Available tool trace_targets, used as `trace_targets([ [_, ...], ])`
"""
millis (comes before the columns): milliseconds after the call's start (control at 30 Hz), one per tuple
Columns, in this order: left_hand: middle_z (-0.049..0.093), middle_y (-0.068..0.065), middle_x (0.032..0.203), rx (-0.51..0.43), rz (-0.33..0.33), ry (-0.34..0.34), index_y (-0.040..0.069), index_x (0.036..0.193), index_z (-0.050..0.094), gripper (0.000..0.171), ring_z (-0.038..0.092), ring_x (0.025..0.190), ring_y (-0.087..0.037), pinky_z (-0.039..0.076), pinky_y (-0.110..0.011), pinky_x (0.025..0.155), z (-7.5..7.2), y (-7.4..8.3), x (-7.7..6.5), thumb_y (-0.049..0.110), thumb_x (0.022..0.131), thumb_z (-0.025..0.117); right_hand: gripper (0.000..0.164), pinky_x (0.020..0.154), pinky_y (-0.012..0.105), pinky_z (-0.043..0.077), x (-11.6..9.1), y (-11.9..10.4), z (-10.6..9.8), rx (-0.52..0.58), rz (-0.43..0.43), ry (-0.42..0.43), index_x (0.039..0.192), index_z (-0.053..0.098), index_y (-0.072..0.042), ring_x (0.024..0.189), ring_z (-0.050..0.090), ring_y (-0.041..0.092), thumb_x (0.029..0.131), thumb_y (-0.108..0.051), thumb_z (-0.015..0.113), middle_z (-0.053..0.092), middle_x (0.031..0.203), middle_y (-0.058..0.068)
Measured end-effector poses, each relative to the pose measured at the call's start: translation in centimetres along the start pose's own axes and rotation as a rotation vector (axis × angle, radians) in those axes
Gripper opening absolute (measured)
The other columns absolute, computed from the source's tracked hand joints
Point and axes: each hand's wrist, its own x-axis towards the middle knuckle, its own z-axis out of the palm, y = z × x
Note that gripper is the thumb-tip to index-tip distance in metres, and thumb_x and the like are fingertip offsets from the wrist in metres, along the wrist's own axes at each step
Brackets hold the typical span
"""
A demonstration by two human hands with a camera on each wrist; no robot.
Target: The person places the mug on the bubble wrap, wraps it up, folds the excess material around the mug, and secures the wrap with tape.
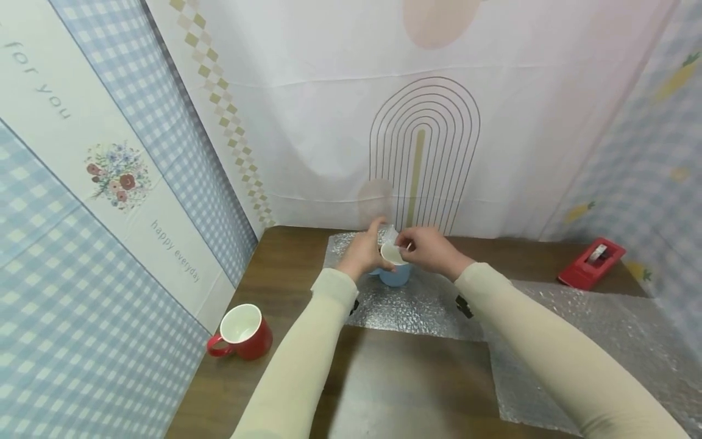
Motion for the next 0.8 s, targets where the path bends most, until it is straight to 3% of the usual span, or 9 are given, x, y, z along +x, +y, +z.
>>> trace_targets([
  [100, 0.08, -0.018, 0.131, 0.03, 0.033, -0.02, 0.029, 0.163, 0.049, 0.101, 0.076, 0.122, -0.039, 0.065, -0.053, 0.105, 0.2, -0.3, -0.1, 0.033, 0.08, 0.107, 0.015, 0.09, 0.047, 0.069, -0.1, 0.1, 0.9, -0.017, -0.021, -0.022, 0.117, 0.082, -0.004, 0.101, 0.081, 0.028, 0.105, -0.008, 0.074, 0.085, 0.111, 0.014],
  [267, 0.079, -0.012, 0.134, 0.058, 0.022, -0.043, 0.023, 0.143, 0.062, 0.076, 0.075, 0.122, -0.034, 0.065, -0.047, 0.101, 0.8, -0.6, -0.3, 0.04, 0.082, 0.105, 0.017, 0.093, 0.046, 0.068, -0.5, 0.7, 1.5, -0.007, -0.024, -0.128, 0.119, 0.084, -0.007, 0.102, 0.08, 0.023, 0.109, -0.013, 0.071, 0.086, 0.116, 0.011],
  [333, 0.079, -0.011, 0.135, 0.061, 0.012, -0.032, 0.021, 0.139, 0.064, 0.074, 0.075, 0.121, -0.032, 0.065, -0.045, 0.101, 0.9, -0.7, -0.4, 0.04, 0.081, 0.105, 0.023, 0.097, 0.048, 0.068, -0.5, 1.0, 1.3, 0.051, 0.018, -0.156, 0.125, 0.083, -0.007, 0.109, 0.08, 0.026, 0.11, -0.013, 0.068, 0.085, 0.125, 0.013],
  [433, 0.08, -0.012, 0.137, 0.054, 0.007, -0.015, 0.02, 0.138, 0.064, 0.074, 0.075, 0.119, -0.031, 0.065, -0.043, 0.101, 0.9, -0.7, -0.4, 0.039, 0.08, 0.106, 0.031, 0.109, 0.056, 0.064, -0.3, 1.6, 0.7, 0.109, 0.095, -0.125, 0.137, 0.077, -0.003, 0.124, 0.076, 0.037, 0.11, -0.014, 0.07, 0.078, 0.14, 0.02],
  [567, 0.08, -0.011, 0.138, 0.02, -0.008, 0.001, 0.018, 0.14, 0.063, 0.077, 0.076, 0.116, -0.029, 0.066, -0.042, 0.101, 0.5, -0.6, -0.5, 0.036, 0.079, 0.107, 0.059, 0.127, 0.066, 0.05, 0.5, 2.0, 0.1, 0.085, 0.12, -0.107, 0.157, 0.061, 0.003, 0.148, 0.063, 0.049, 0.107, -0.022, 0.08, 0.064, 0.16, 0.028],
  [667, 0.079, -0.01, 0.139, 0.007, -0.024, 0.005, 0.019, 0.141, 0.062, 0.078, 0.076, 0.115, -0.028, 0.066, -0.042, 0.101, 0.5, -0.6, -0.6, 0.035, 0.078, 0.106, 0.071, 0.128, 0.066, 0.049, 1.0, 2.1, 0.1, 0.099, 0.105, -0.163, 0.167, 0.051, 0.002, 0.151, 0.062, 0.049, 0.109, -0.028, 0.078, 0.06, 0.166, 0.028],
  [800, 0.079, -0.011, 0.141, -0.005, -0.027, 0.016, 0.018, 0.141, 0.063, 0.079, 0.075, 0.122, -0.031, 0.065, -0.045, 0.106, 0.5, -0.5, -0.7, 0.032, 0.078, 0.107, 0.069, 0.125, 0.064, 0.052, 1.3, 2.0, 0.5, 0.079, 0.081, -0.179, 0.164, 0.056, 0.0, 0.146, 0.067, 0.046, 0.106, -0.028, 0.081, 0.065, 0.162, 0.025],
])
